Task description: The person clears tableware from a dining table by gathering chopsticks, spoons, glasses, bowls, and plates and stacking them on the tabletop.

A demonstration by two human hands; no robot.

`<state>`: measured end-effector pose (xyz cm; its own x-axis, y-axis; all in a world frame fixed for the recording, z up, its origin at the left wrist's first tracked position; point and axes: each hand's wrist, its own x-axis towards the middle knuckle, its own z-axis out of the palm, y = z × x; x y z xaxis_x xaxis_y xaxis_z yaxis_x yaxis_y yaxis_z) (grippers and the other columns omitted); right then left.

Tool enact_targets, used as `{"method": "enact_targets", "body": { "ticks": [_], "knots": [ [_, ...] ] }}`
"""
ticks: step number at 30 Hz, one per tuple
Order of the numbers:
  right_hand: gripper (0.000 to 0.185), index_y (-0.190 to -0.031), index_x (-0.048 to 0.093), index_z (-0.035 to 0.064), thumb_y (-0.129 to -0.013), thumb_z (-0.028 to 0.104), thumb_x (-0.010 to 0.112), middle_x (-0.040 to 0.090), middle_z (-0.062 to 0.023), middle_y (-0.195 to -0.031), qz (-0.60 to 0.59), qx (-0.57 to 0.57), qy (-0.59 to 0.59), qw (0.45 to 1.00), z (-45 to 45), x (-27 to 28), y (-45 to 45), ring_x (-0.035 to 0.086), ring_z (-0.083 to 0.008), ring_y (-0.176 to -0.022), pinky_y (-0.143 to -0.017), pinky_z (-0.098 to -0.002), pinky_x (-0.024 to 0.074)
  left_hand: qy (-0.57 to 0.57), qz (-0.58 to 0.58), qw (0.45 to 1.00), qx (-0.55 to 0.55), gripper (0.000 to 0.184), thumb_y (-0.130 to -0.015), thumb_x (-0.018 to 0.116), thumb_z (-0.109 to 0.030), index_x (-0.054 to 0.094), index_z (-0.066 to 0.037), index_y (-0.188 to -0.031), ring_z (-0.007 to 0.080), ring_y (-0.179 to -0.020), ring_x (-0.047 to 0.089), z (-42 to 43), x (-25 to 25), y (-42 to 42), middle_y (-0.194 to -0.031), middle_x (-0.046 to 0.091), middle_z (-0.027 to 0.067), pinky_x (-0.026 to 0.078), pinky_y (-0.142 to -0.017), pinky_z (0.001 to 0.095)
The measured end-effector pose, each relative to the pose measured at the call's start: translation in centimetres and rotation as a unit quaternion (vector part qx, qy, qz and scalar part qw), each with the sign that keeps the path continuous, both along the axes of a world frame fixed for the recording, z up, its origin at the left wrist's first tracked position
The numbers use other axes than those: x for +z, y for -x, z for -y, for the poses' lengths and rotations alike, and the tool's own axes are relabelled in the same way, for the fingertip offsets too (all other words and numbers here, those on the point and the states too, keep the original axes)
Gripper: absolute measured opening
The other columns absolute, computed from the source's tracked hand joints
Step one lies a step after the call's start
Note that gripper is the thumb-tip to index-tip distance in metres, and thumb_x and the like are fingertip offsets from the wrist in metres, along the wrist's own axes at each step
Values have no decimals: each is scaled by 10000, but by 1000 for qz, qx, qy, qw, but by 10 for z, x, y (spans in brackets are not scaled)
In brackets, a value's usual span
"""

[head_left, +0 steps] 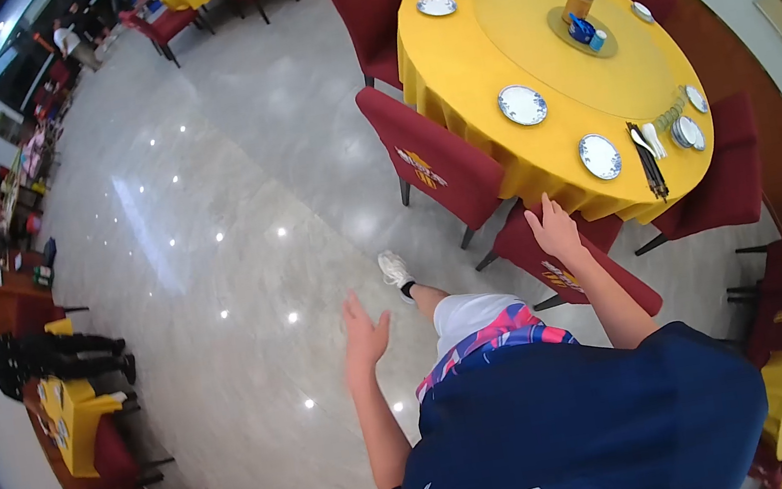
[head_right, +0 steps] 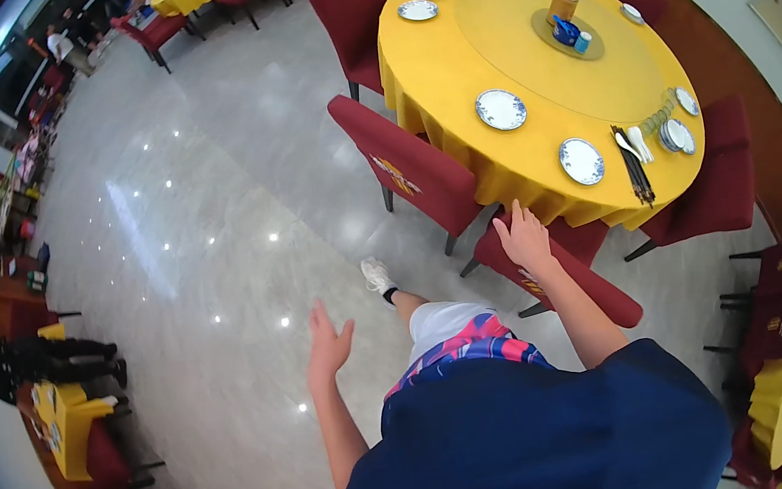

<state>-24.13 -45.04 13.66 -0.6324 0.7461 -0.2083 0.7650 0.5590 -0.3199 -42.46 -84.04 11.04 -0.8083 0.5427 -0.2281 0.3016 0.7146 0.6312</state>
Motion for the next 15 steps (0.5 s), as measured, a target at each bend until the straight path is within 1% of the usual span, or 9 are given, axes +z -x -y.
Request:
{"method": "enact_targets", "body": {
  "ticks": [2,3,6,7,8,10,11,13,15],
  "knots": [
    [741,-1443,277,0,-925,484,491,348,-293,-1419,-50,-8,-126,991,4,-8,49,348,-437,-1315,-1041,-544,334,1,-13,999,-45,865,-878,629,-288,88,11,-1483,455,-1362,263,-44,22,54,-1465,220,334,301,-1090,468],
    [754,-1450,265,-1,-924,487,496,284,-302,-1459,-71,-17,-116,991,11,8,78,256,-432,-1373,-1086,-557,260,-57,11,994,-87,871,-881,627,-287,75,11,-1485,443,-1368,261,-65,37,80,-1476,200,328,313,-1085,463],
    [786,-1464,234,6,-909,481,525,281,-299,-1461,-112,-7,-144,983,7,13,168,250,-438,-1372,-1094,-559,242,-114,80,979,-152,879,-887,623,-281,53,15,-1486,424,-1385,240,-103,63,157,-1498,155,316,342,-1074,448],
    [846,-1474,227,34,-852,458,614,296,-282,-1461,-117,-12,-145,982,4,11,200,281,-421,-1365,-1104,-526,250,-127,127,970,-166,880,-890,620,-275,43,19,-1485,415,-1395,222,-110,72,191,-1509,130,310,359,-1067,438],
    [846,-1474,227,34,-852,458,614,296,-282,-1461,-126,-27,-140,982,-5,12,234,281,-421,-1365,-1104,-526,250,-118,119,970,-178,880,-890,620,-275,43,19,-1485,415,-1395,222,-118,77,224,-1509,130,310,359,-1067,438],
    [931,-1477,227,63,-765,428,702,340,-262,-1434,-13,15,-53,998,-2,17,288,317,-406,-1345,-1093,-511,275,-44,126,980,-151,878,-898,613,-269,24,5,-1489,405,-1367,298,-104,68,274,-1519,108,298,420,-1024,408],
    [998,-1480,216,86,-683,326,768,410,-255,-1370,-49,31,-104,993,-5,1,313,425,-398,-1251,-1027,-539,341,-32,121,979,-161,878,-898,613,-269,24,5,-1489,405,-1367,298,-97,64,300,-1519,108,298,420,-1024,408],
    [983,-1472,229,81,-680,305,768,440,-238,-1328,-57,34,-87,994,-19,-10,368,456,-384,-1209,-986,-529,372,-66,98,984,-131,918,-910,612,-218,-73,-49,-1496,353,-1166,544,-88,48,352,-1501,208,279,495,-917,382],
    [888,-1415,332,83,-653,233,762,540,-180,-1161,-54,49,-86,994,-27,-4,405,559,-337,-1046,-843,-475,461,-61,119,988,-81,904,-911,606,-243,-52,-40,-1496,359,-1185,530,-70,24,396,-1482,248,282,497,-915,396]
  ]
}}
